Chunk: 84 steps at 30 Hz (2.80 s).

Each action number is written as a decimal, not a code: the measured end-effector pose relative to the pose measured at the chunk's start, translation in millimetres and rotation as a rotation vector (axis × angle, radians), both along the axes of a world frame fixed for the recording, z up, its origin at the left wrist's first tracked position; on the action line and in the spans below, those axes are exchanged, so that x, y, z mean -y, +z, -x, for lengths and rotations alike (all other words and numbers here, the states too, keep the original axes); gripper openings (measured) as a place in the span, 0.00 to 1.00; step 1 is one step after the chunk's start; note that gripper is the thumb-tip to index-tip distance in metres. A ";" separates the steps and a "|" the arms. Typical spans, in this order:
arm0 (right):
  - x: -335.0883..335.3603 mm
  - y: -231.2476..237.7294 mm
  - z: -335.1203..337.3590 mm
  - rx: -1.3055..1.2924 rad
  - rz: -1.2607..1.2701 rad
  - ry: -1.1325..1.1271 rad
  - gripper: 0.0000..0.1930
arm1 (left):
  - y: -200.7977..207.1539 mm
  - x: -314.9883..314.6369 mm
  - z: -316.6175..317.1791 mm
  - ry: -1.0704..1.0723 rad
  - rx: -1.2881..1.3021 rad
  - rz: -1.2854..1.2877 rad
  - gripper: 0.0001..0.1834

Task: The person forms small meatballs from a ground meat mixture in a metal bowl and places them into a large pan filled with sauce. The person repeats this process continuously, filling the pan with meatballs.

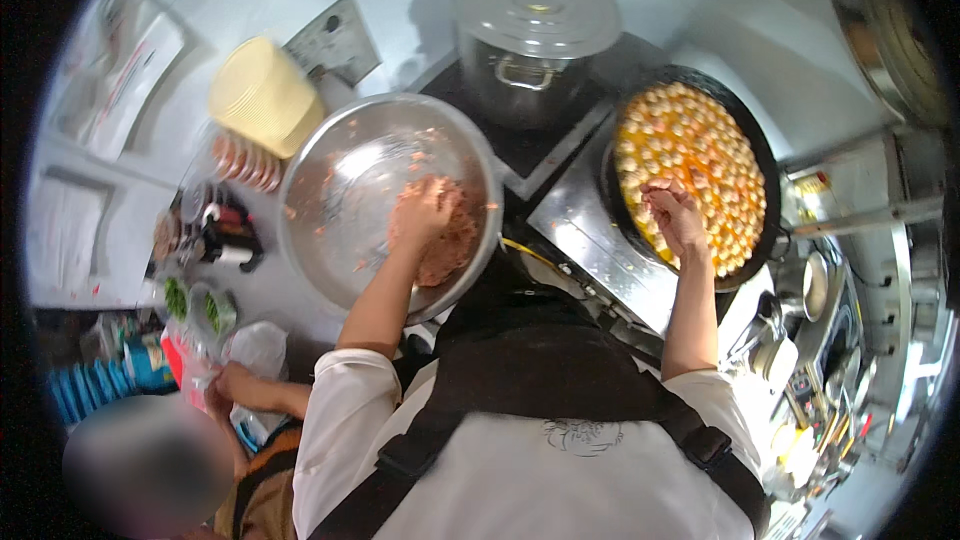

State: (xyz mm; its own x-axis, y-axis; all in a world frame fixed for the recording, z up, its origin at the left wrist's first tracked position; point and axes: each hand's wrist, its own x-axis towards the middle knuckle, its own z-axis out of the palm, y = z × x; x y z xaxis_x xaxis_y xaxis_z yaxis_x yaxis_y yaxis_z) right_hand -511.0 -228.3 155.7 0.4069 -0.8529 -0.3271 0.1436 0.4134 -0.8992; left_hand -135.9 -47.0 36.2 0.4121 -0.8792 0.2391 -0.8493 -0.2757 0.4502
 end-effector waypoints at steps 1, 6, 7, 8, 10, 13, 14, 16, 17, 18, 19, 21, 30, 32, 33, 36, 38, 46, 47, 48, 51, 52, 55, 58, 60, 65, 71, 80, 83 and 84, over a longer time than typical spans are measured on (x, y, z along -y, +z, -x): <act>6.5 -0.8 19.6 -0.035 0.095 -0.011 0.06 | -3.8 6.6 3.9 0.020 -0.065 0.034 0.18; 45.6 -21.3 66.0 -0.884 0.265 -0.167 0.24 | -22.2 26.9 0.0 0.065 0.231 -0.055 0.20; 48.0 -25.2 68.0 -0.668 0.119 -0.228 0.32 | -31.2 25.6 -4.3 0.044 0.303 -0.080 0.20; 50.5 -24.3 71.5 -0.554 0.119 -0.207 0.35 | -40.6 25.2 -11.8 0.016 0.312 0.016 0.17; 51.5 -17.3 73.9 -0.517 0.227 -0.218 0.38 | -59.3 29.1 -27.5 -0.035 0.036 -0.063 0.17; 44.2 6.9 79.7 -0.560 0.326 -0.280 0.36 | -69.3 41.7 -39.5 -0.159 -0.514 0.308 0.12; 38.8 15.6 82.7 -0.559 0.340 -0.288 0.32 | -64.2 39.5 -37.1 -0.210 -0.624 0.464 0.12; 29.4 27.7 83.7 -0.553 0.358 -0.279 0.29 | -37.3 33.9 -31.8 -0.151 -0.856 0.449 0.12; 24.7 30.8 82.1 -0.554 0.380 -0.263 0.27 | -16.8 27.1 -29.9 -0.040 -0.971 0.272 0.12; 20.5 31.7 78.2 -0.559 0.390 -0.278 0.23 | 5.0 20.8 -25.5 0.069 -1.163 0.171 0.13; 15.5 31.0 73.4 -0.544 0.401 -0.254 0.22 | 28.0 13.1 -23.1 0.041 -1.336 0.169 0.14; 7.5 27.3 58.6 -0.535 0.430 -0.198 0.21 | 66.2 2.5 -13.7 -0.141 -1.848 0.407 0.20; -13.5 28.0 -10.0 -0.524 0.579 0.089 0.16 | 104.2 8.9 19.0 0.168 -1.256 0.577 0.10; -15.5 29.9 -14.6 -0.502 0.578 0.116 0.15 | 108.3 7.0 18.7 0.157 -1.295 0.547 0.12; -16.2 30.3 -15.9 -0.492 0.595 0.125 0.15 | 112.5 4.4 15.0 0.013 -1.466 0.614 0.13; -19.2 28.5 -17.2 -0.478 0.563 0.158 0.15 | 125.0 -3.9 4.0 -0.134 -1.740 0.631 0.12; -20.3 25.9 -17.5 -0.511 0.589 0.179 0.15 | 128.5 -3.2 5.4 0.057 -1.631 0.526 0.11; -23.4 19.1 -15.8 -0.493 0.592 0.212 0.14 | 132.6 -2.5 6.5 -0.028 -1.663 0.591 0.08; -24.7 20.1 -16.8 -0.509 0.610 0.213 0.14 | 133.9 -4.6 2.8 -0.035 -1.658 0.601 0.08; -26.1 21.5 -19.5 -0.498 0.617 0.217 0.14 | 135.0 -5.4 -0.6 -0.041 -1.653 0.613 0.09; -33.7 31.1 -38.1 -0.464 0.641 0.267 0.14 | 134.8 -3.0 0.2 -0.042 -1.429 0.636 0.09; -37.5 35.8 -49.6 -0.484 0.593 0.276 0.14 | 133.4 0.1 5.2 -0.062 -1.274 0.630 0.09; -52.4 53.3 -98.2 -0.374 0.744 0.372 0.16 | 129.6 8.6 26.2 -0.148 -1.163 0.663 0.05; -73.1 73.1 -153.5 -0.205 0.986 0.445 0.22 | 133.0 11.9 38.1 -0.258 -0.789 0.457 0.02; -82.2 82.5 -183.4 -0.177 1.069 0.519 0.26 | 138.1 12.0 41.2 -0.330 -0.548 0.372 0.05; -86.2 78.0 -203.9 -0.299 1.174 0.495 0.18 | 143.3 11.3 42.8 -0.266 -0.334 0.091 0.10; -55.1 17.7 -162.3 -0.020 0.169 0.461 0.08 | 94.3 -1.8 38.4 -0.460 -0.320 -0.034 0.13; 59.4 -21.1 45.5 -0.123 0.111 -0.169 0.11 | 8.6 -4.4 20.7 -0.150 -0.168 -0.105 0.17; 92.4 -16.8 58.0 -0.727 0.226 -0.124 0.14 | -2.7 6.6 18.5 -0.144 -0.004 -0.079 0.12; 100.6 -15.4 57.8 -0.870 0.233 -0.068 0.17 | -6.5 9.7 14.8 -0.126 0.037 -0.066 0.11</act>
State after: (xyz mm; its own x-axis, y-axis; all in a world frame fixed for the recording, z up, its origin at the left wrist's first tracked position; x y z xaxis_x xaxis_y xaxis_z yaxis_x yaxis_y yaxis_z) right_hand -568.9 -329.0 140.3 0.0429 -0.9491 -0.3121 -0.6091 0.2228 -0.7611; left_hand -150.7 -56.7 29.7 0.2897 -0.9377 0.1919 -0.8949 -0.1943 0.4018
